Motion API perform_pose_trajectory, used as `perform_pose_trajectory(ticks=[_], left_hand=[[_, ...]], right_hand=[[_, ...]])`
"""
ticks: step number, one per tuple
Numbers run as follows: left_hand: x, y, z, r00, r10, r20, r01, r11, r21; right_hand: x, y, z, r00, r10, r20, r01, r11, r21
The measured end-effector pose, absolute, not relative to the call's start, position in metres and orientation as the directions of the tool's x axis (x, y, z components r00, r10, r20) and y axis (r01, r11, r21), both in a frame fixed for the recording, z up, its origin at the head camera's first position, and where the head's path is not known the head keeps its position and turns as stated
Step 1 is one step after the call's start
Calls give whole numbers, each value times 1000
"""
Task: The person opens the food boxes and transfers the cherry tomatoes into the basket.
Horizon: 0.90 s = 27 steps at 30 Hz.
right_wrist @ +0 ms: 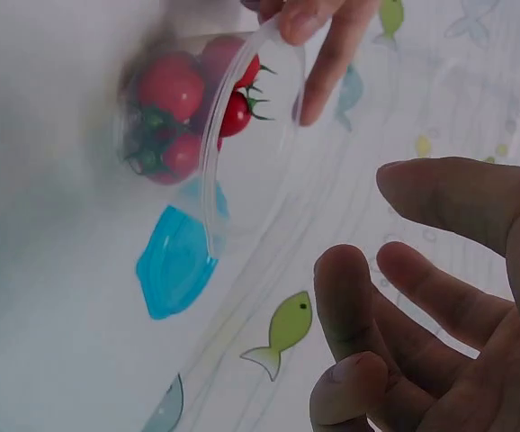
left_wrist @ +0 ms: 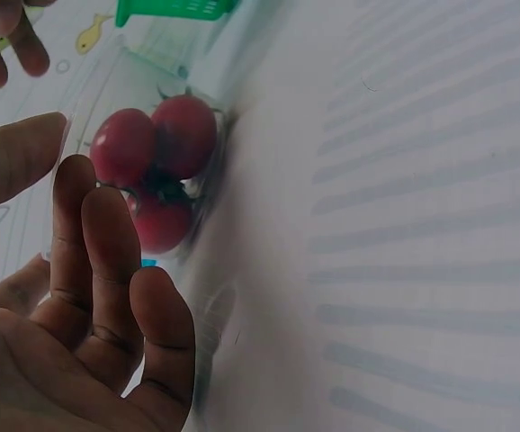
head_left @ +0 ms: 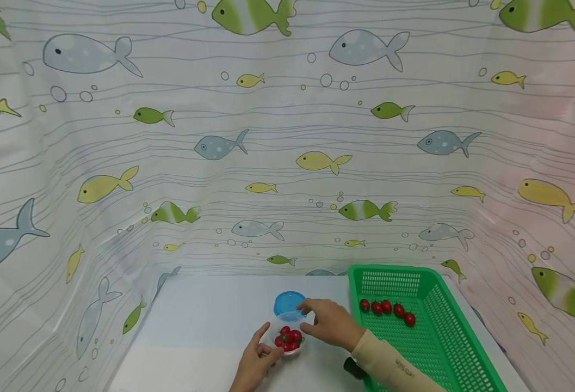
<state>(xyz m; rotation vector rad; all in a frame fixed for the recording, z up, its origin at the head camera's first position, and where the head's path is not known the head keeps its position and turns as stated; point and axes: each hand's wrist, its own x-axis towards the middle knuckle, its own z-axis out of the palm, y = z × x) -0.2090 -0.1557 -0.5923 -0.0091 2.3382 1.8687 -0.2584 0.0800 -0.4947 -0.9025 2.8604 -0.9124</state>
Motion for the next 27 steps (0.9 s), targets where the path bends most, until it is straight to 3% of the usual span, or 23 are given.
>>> perform_pose_trajectory(ticks=[8, 17, 27], left_hand=[[-210, -156, -593, -990, 87, -114, -90, 236, 968], [-209, -155, -592, -991, 86, -106, -84, 227, 970], [-209, -158, -594, -989, 91, -114, -89, 235, 968]], right_hand=[[-267, 67, -508, -831, -534, 155, -525, 662, -534], [-276, 52, -515, -825, -561, 65, -464, 609, -643], [-286, 41, -535, -791, -612, 14, -497, 629, -597]])
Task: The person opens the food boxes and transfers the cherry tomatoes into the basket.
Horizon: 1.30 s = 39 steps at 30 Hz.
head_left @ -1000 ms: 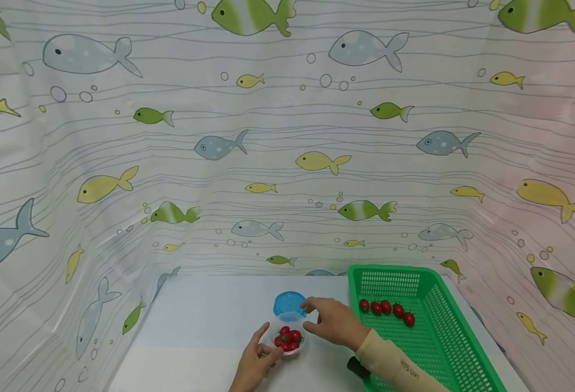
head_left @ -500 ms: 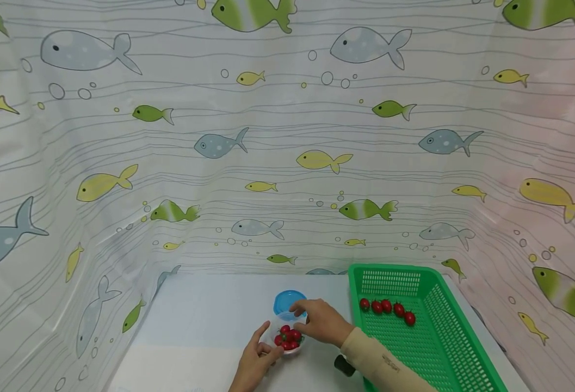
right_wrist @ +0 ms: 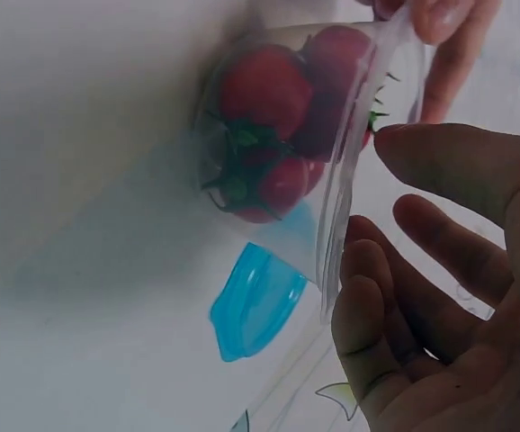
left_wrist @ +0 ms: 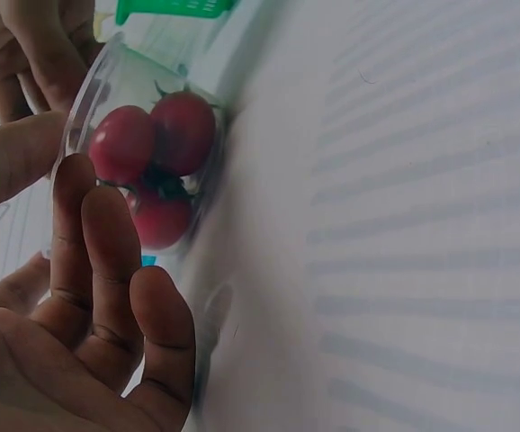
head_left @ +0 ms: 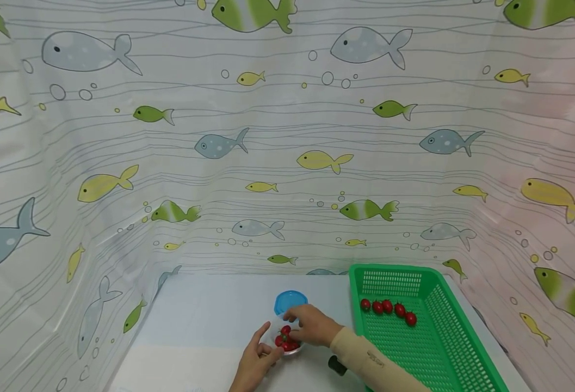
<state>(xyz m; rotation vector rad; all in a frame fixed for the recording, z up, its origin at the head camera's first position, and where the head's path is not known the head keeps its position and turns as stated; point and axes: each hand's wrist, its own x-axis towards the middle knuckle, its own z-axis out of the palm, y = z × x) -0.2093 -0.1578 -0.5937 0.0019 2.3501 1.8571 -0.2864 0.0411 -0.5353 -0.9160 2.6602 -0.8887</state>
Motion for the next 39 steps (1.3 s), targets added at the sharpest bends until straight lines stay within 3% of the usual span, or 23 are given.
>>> perform_pose_trajectory(ticks=[10, 19, 39], left_hand=[[-209, -156, -591, -990, 96, -105, -82, 214, 973], [-210, -156, -592, -990, 107, -91, -68, 205, 977], [-211, -156, -595, -990, 102, -98, -75, 209, 975]], right_hand=[[-286, 35, -540, -747, -664, -31, -551, 645, -530], [-284, 31, -544, -760, -647, -70, -546, 692, -472], [-284, 43, -528, -778, -628, -16, -519, 657, -546]])
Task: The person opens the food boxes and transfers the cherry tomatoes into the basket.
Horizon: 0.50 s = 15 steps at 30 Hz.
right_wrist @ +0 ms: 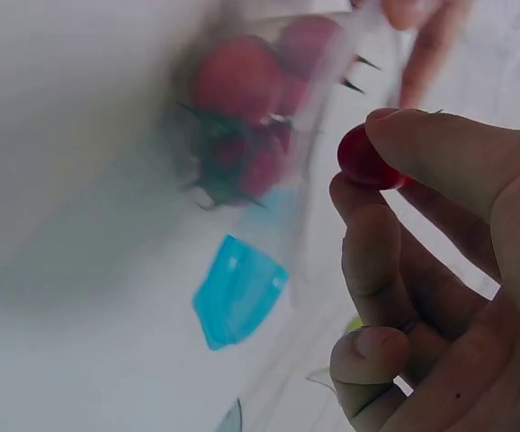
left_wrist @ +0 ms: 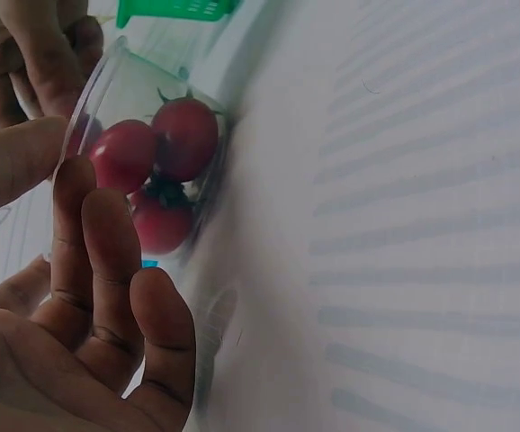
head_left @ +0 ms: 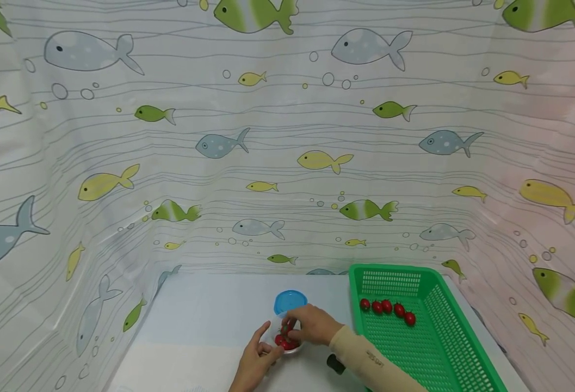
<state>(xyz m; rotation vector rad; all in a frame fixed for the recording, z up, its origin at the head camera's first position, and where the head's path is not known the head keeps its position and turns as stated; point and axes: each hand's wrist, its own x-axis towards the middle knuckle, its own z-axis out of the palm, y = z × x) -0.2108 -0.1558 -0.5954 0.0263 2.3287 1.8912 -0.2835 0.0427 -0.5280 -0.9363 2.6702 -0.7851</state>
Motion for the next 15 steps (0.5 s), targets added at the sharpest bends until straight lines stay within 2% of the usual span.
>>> perform_pose_trajectory(ticks=[8, 15], left_hand=[[-210, -156, -593, -989, 98, -109, -84, 227, 970], [-211, -156, -594, -989, 93, -118, -93, 232, 968]], right_hand=[[-285, 60, -514, -791, -606, 87, -533, 611, -585], [-285, 82, -507, -818, -565, 107, -490, 588, -643]])
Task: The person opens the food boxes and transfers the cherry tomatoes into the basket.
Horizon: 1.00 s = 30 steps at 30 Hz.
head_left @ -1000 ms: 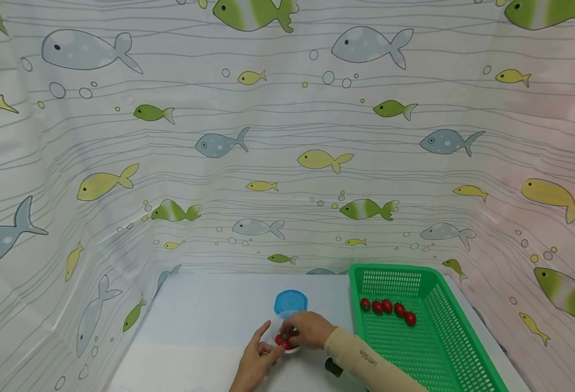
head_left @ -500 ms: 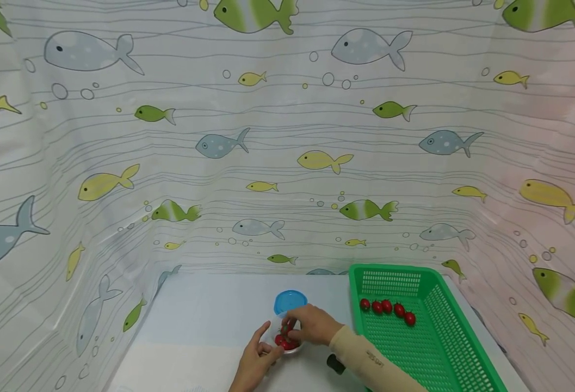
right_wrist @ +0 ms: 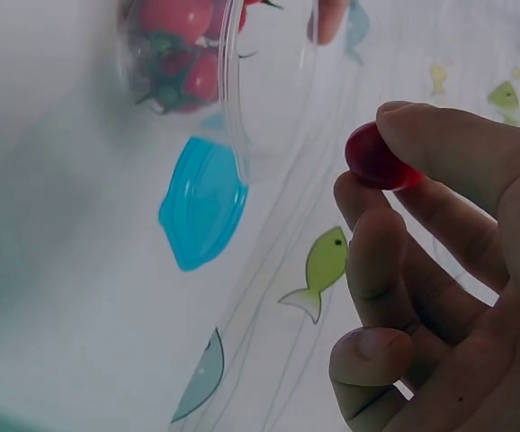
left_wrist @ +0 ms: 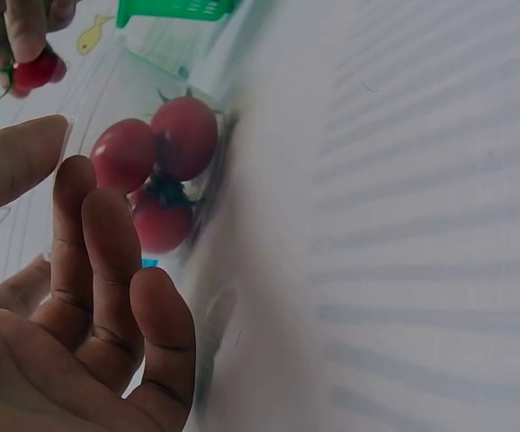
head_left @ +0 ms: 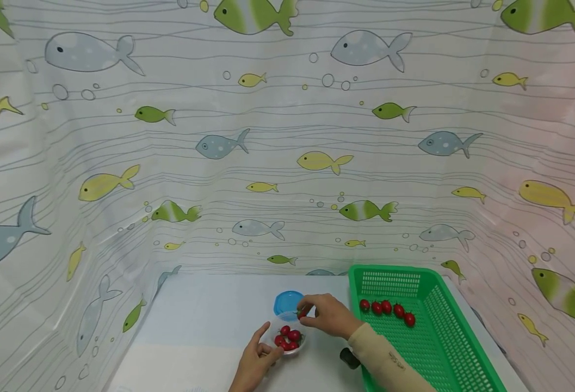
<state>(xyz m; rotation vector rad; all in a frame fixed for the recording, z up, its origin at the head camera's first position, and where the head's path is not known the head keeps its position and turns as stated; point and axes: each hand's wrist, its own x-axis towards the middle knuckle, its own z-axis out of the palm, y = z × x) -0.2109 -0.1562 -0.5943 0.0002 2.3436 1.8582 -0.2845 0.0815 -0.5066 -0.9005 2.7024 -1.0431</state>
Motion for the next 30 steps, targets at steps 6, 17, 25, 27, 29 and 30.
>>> perform_pose_trajectory(ticks=[6, 17, 25, 27, 29, 30], left_hand=[[-212, -157, -593, -989, 94, -119, -93, 238, 967], [-211, -155, -594, -991, 87, -104, -78, 258, 963], [-211, -155, -595, -990, 87, -107, -82, 255, 964], [-211, -155, -594, -990, 88, -106, -81, 255, 964], [-212, -155, -594, -990, 92, -105, -79, 252, 964], [-212, -154, -594, -990, 92, -105, -78, 252, 965]], right_hand=[[-280, 97, -502, -824, -544, 160, -506, 578, -640], [-275, 132, -491, -856, -471, 211, -489, 609, -624], [-272, 156, -491, -883, -399, 248, -457, 609, -648], [-273, 162, -490, -897, -367, 247, -433, 616, -658], [-273, 169, -490, -909, -338, 242, -408, 617, -673], [-274, 173, -490, -914, -324, 243, -399, 619, -676]])
